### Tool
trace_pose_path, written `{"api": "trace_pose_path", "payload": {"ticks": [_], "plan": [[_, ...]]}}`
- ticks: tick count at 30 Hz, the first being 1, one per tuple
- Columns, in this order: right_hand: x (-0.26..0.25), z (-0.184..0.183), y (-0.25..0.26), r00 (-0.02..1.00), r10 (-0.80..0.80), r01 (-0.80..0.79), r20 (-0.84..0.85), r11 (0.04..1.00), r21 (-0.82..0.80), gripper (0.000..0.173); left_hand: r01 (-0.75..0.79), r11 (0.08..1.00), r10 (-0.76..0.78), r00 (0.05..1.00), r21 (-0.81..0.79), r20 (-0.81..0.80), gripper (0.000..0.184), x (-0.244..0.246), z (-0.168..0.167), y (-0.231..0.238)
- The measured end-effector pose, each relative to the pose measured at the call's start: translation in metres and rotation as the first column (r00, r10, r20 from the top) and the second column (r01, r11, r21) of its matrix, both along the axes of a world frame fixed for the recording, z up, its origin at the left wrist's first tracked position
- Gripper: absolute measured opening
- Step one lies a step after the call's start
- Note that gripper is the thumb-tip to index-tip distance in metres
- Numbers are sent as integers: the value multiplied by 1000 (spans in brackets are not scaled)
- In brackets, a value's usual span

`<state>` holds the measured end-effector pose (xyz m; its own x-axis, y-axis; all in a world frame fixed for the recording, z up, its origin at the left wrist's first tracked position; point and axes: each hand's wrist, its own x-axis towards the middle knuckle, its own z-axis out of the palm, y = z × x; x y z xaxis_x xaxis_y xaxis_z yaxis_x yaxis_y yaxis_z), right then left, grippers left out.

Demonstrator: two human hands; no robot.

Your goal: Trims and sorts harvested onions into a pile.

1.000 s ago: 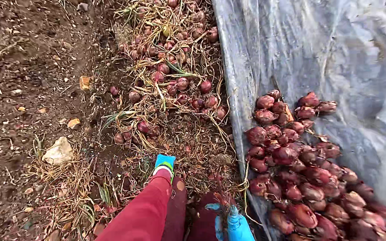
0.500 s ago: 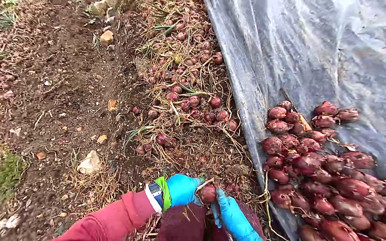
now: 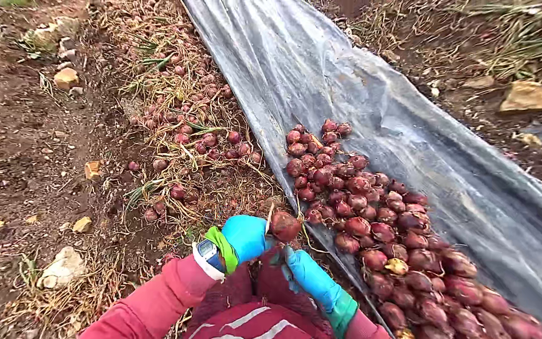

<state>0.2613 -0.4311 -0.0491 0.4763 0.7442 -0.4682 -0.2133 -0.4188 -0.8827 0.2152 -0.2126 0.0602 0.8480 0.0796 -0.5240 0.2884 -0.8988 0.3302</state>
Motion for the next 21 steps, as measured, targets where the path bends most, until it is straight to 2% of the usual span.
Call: {"api": "trace_pose_path", "payload": {"ticks": [2, 3, 6, 7, 8, 9, 10, 11, 12, 13, 14, 15, 16, 17, 19, 21], "plan": [[-1, 2, -13, 996, -5, 3, 88, 1000, 27, 82, 272, 962, -273, 955, -21, -115, 29, 6, 15, -38], [0, 4, -21, 991, -61, 56, 116, 997, 51, 85, 315, 948, -318, 941, -47, -114, 28, 11, 17, -44], [15, 12, -27, 943, -322, 301, 84, 933, 198, 89, 261, 964, -263, 964, -46, -32, 24, 42, -3, -15], [16, 33, -12, 873, -487, 476, 31, 864, 167, 82, 190, 982, -191, 981, -18, -41, 25, 54, -19, 7], [16, 70, 21, 702, -709, 712, 65, 699, -64, 70, 98, 995, -98, 993, -8, -72, 27, 64, -39, 37], [25, 88, 44, 528, -841, 840, 115, 498, -215, 63, -14, 1000, 12, 994, -10, -107, 28, 68, -61, 69], [38, 85, 51, 422, -900, 889, 108, 388, -242, 61, -139, 990, 139, 983, 1, -119, 30, 68, -85, 105], [47, 58, 30, 492, -870, 866, -45, 494, -83, 63, -281, 959, 283, 953, 28, -109, 32, 66, -108, 146], [61, 8, -12, 720, -648, 693, -249, 689, 211, 67, -422, 904, 427, 900, 70, -88, 33, 62, -131, 187], [67, -25, -21, 775, -594, 631, -213, 747, 211, 68, -548, 828, 557, 828, 121, -59, 32, 57, -156, 229], [65, -42, -17, 789, -596, 612, -148, 783, 108, 65, -648, 744, 661, 749, 165, -37, 32, 50, -182, 269], [59, -51, -6, 805, -583, 586, -112, 810, 2, 64, -713, 673, 730, 683, 195, -24, 34, 42, -208, 303], [51, -53, 8, 824, -555, 549, -111, 832, -79, 66, -752, 624, 773, 635, 211, -25, 43, 33, -232, 328], [45, -53, 22, 845, -517, 502, -136, 855, -127, 71, -764, 603, 790, 613, 228, -34, 58, 23, -253, 344], [43, -55, 49, 873, -442, 415, -205, 895, -161, 83, -718, 633, 760, 648, 291, -52, 90, 10, -284, 359], [47, -49, 77, 882, -400, 353, -248, 911, -212, 81, -669, 671, 733, 663, 318, -151, 114, 2, -295, 359]]}}
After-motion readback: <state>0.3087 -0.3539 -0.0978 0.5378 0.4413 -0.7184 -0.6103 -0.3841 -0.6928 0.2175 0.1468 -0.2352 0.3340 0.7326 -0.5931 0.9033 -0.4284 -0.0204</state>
